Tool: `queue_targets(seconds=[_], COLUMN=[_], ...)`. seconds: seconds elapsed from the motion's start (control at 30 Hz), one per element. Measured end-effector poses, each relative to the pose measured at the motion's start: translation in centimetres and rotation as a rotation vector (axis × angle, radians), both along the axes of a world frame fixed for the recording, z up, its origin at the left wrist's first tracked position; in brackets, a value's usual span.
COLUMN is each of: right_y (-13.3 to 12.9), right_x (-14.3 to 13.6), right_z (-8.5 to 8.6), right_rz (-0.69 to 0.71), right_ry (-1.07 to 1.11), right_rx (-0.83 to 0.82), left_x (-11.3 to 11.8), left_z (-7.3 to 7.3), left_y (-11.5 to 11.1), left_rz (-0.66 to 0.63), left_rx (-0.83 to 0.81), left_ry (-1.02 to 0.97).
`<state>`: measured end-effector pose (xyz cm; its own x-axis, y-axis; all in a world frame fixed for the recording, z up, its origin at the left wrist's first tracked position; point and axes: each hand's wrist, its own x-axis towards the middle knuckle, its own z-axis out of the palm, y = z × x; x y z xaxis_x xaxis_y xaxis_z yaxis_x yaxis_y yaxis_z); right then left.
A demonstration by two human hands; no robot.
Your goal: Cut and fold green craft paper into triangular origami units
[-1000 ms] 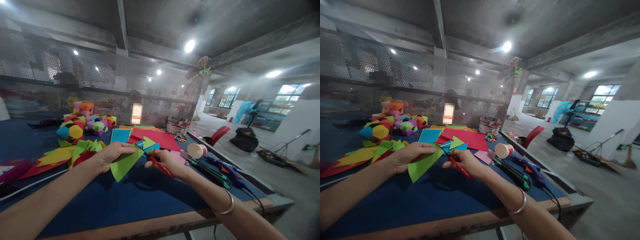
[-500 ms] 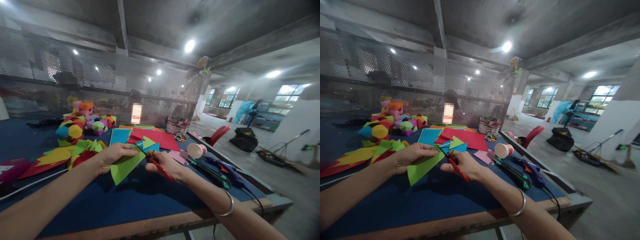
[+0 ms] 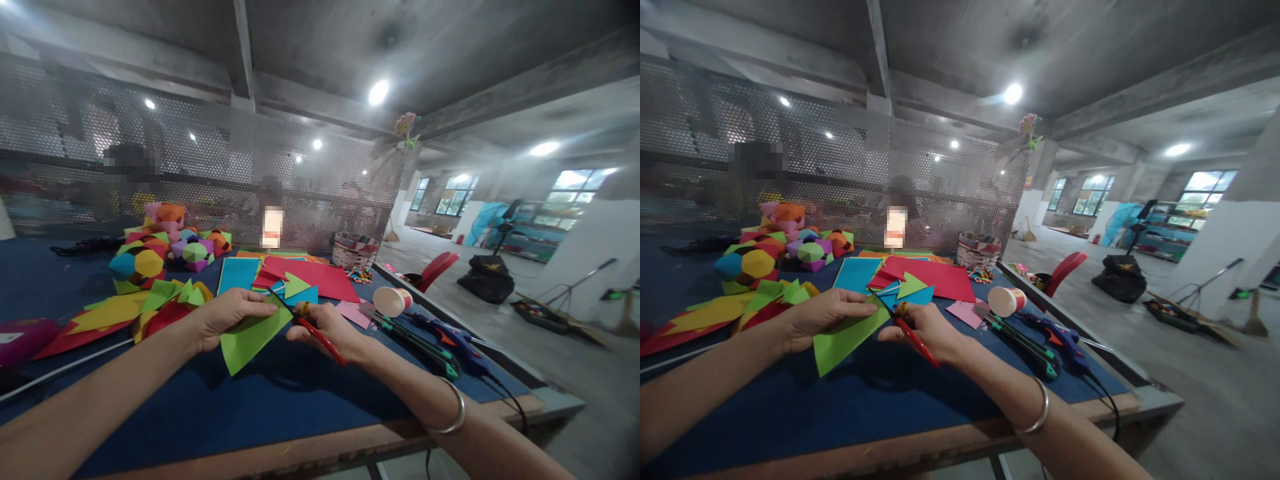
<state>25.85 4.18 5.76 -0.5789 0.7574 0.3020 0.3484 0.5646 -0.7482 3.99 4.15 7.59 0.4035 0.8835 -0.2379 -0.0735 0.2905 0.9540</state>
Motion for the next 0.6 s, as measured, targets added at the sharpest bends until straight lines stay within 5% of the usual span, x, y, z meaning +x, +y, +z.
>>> queue_targets(seconds=[0.23, 0.6], right_y=[0.5, -0.3], right_x=[-0.1, -1.5], right_z=[-0.9, -0.7], right_rz=[-0.133, -0.072], right_ry=[0.226, 0.434], right_rx=[-0.127, -0.396], left_x=[0.1, 1.4], left_z=[-0.2, 0.3], left_y=[0.5, -0.6], left_rz=[0.072, 0.249], left_rx=[0.011, 0.126], left_ry=[-0.031, -0.063])
